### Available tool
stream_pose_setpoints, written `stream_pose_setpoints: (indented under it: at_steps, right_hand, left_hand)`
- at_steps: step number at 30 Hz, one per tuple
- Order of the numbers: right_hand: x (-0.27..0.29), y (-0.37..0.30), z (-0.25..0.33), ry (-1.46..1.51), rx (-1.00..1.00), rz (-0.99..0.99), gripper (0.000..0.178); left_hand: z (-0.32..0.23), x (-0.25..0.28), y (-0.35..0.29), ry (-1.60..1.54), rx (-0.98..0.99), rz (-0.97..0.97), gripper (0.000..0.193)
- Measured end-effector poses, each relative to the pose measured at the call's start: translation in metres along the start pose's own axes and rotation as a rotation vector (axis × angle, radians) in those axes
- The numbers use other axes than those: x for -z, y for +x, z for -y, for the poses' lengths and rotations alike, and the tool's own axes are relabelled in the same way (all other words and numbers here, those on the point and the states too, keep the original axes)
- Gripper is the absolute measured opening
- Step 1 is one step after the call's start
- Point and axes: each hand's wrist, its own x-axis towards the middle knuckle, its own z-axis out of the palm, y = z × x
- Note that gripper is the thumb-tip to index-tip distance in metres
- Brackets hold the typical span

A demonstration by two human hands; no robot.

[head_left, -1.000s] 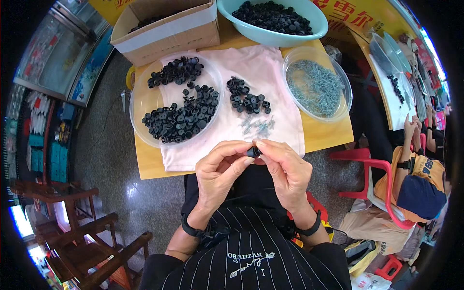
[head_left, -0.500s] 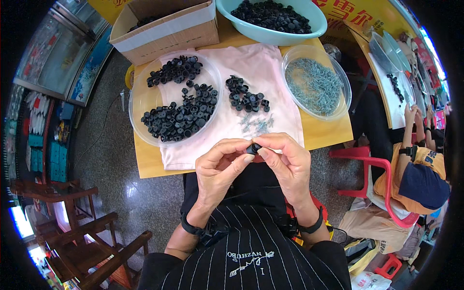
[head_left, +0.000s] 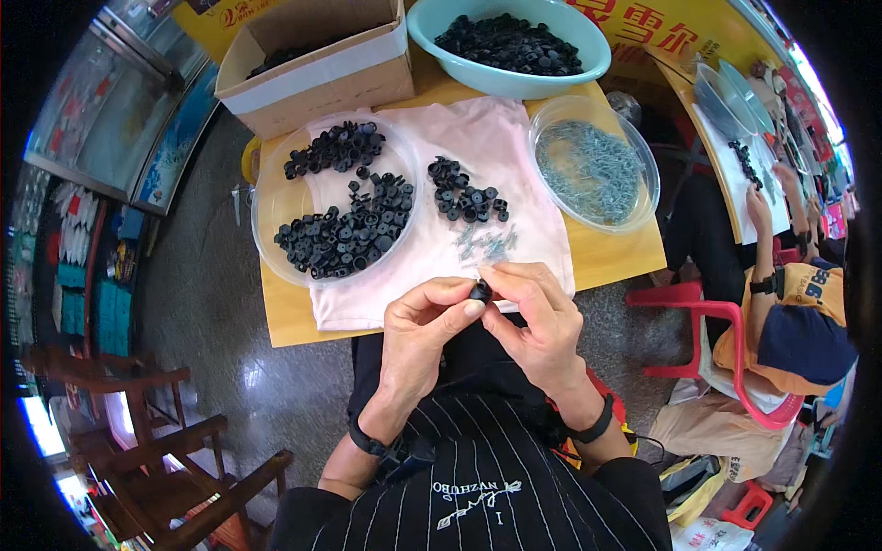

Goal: The person assembles components by hand by picking up a black plastic cap and a metal screw, inserting the screw into the cap, and pressing them together before placing the unit into a pile.

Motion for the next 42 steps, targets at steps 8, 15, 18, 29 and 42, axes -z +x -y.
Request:
stream_pose_setpoints:
  at_steps: [8, 15, 18, 29, 42]
  right_hand:
    - [0.003, -0.004, 0.001, -0.079, 0.083, -0.046, 0.035]
    - [0.009, -0.007, -0.004, -0.069, 0.079, 0.009, 0.034]
    - [0.012, -0.006, -0.011, -0.067, 0.072, 0.041, 0.035]
    - [0.014, 0.004, -0.016, 0.052, 0.041, 0.035, 0.039]
    - [0.006, -0.005, -0.011, -0.053, 0.083, -0.009, 0.033]
  left_hand:
    - [0.008, -0.005, -0.007, -0.066, 0.001, -0.043, 0.017]
    - [0.014, -0.005, -0.007, -0.048, 0.044, -0.058, 0.016]
    - [0.016, -0.005, -0.002, -0.035, 0.062, -0.037, 0.017]
    - [0.013, -0.005, 0.005, -0.087, 0.039, 0.039, 0.015]
    - [0.021, -0.007, -0.001, -0.093, 0.077, -0.040, 0.014]
